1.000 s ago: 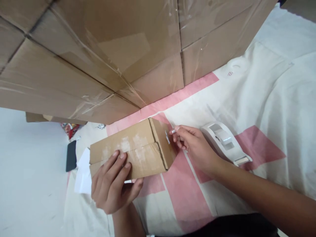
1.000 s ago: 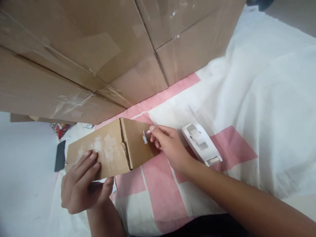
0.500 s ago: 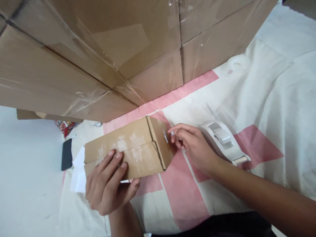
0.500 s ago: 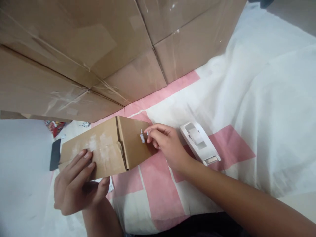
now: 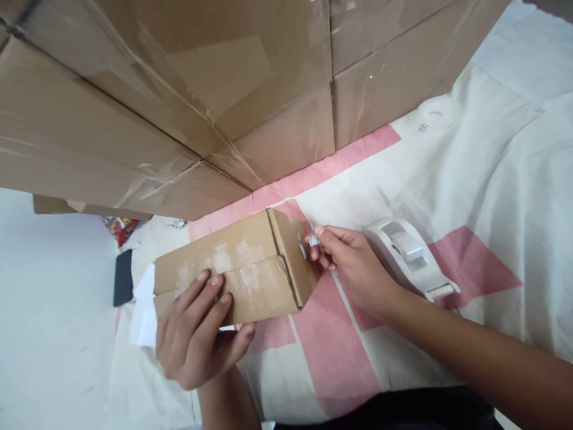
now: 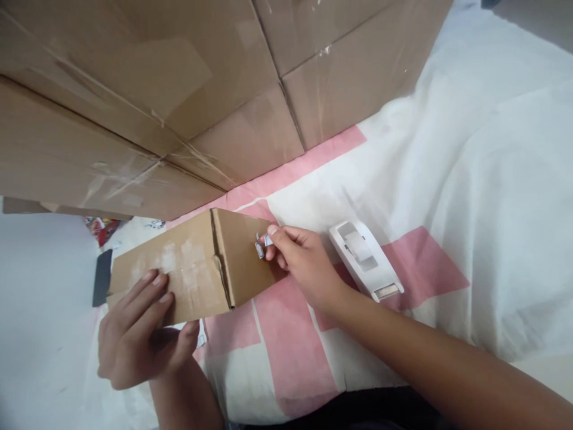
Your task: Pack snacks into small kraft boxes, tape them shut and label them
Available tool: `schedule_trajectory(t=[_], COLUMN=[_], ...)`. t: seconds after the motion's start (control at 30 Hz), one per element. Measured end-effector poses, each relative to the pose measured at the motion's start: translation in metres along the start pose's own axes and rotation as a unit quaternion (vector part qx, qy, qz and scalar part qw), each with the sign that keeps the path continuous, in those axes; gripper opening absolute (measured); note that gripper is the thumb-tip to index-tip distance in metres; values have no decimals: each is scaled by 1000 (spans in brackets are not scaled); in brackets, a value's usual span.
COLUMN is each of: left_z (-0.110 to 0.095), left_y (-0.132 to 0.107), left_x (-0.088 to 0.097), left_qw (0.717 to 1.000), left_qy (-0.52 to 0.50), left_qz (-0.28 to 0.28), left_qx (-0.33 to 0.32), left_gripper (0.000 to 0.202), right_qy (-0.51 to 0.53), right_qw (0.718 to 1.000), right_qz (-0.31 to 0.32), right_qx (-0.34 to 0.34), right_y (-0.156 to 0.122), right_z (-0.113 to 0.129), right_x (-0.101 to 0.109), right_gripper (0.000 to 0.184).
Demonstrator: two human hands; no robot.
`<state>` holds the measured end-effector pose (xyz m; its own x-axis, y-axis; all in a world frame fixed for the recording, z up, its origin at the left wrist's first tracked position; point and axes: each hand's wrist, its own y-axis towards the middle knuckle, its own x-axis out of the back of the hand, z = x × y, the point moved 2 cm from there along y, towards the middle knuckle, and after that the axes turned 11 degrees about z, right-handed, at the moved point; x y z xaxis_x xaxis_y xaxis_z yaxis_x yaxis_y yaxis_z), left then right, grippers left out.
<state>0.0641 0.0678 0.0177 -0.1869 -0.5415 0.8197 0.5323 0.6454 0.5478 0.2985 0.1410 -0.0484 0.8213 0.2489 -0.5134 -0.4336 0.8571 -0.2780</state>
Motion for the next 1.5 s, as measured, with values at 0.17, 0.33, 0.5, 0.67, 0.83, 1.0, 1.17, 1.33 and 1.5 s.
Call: schedule_trajectory(t=[0.17, 0.33, 0.5, 0.67, 0.83, 1.0, 1.17, 1.33, 1.5], left_z=[1, 2, 3, 4, 3, 3, 4, 4, 3], left_y=[-1, -3, -6, -9, -7, -6, -6, -7, -7], left_x=[0, 0, 0, 0, -1, -2, -2, -1, 0], left_qw=[1000, 1000, 1000, 1000, 1000, 1000, 1000, 1000, 999], left_qy=[-10, -13, -20, -14, -9, -23, -27, -21, -25], left_qz=[-5, -5, 8, 12, 7, -6, -6, -2, 23], left_qx=[-18, -1, -1, -6, 3, -9, -13, -9, 7], left_gripper=[39, 37, 36, 36, 34, 37, 39, 38, 34], right_qy=[-14, -24, -30, 9, 8, -21, -37, 0, 13], right_qw=[999, 998, 997, 999, 999, 998, 997, 999, 999], right_qz=[20, 15, -21, -9, -20, -27, -15, -4, 16], right_qx=[27, 49, 62, 51, 49, 46, 69, 52, 49], right_y=[0, -1, 0, 2, 1, -1, 0, 2, 2], right_z=[2, 1, 0, -3, 0, 3, 2, -3, -6], right_x=[-2, -3, -1, -1, -1, -1, -1, -2, -4], right_gripper=[37, 15, 12, 14, 32, 14, 13, 14, 13])
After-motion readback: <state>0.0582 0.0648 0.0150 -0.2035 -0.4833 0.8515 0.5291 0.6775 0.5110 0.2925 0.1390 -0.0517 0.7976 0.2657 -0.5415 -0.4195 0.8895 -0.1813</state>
